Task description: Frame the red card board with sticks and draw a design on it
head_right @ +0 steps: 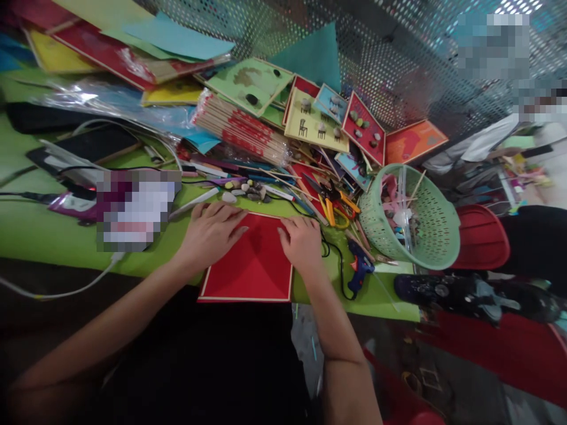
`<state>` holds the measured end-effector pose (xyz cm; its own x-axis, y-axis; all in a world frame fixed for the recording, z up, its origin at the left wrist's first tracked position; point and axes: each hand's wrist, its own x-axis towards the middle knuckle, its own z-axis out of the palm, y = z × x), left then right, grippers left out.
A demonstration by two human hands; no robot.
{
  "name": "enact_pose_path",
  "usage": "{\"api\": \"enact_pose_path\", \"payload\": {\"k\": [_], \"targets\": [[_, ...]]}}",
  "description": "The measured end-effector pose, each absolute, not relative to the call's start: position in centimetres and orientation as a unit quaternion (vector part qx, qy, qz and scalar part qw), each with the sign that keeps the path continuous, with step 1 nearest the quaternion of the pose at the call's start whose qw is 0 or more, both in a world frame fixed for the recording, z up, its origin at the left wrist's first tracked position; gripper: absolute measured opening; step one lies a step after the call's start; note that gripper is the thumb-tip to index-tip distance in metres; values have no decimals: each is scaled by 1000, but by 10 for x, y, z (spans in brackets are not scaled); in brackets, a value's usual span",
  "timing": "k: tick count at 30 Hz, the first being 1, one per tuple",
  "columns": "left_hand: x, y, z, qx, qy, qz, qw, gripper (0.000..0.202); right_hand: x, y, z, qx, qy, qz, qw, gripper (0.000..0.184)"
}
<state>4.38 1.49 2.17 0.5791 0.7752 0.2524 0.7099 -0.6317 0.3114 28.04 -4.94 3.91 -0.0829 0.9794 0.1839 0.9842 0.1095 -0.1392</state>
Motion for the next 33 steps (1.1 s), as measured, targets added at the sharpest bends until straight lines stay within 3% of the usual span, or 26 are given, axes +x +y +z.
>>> {"api": "enact_pose_path", "payload": {"k": [6,14,21,27,33], "targets": [[40,14,19,884,426,180,71,39,286,-50,39,-678,-724,-56,112,24],[56,12,21,907,373,173,90,41,267,-48,38,-628,-772,-27,88,37],[42,11,21,864,459,184,92,40,284,-49,38,-679,-721,-50,126,24],[52,10,21,890,401,185,113,41,270,-47,37,-627,-773,-30,95,36],[44,12,23,853,469,196,118,39,278,-47,38,-677,-724,-57,118,24]]}}
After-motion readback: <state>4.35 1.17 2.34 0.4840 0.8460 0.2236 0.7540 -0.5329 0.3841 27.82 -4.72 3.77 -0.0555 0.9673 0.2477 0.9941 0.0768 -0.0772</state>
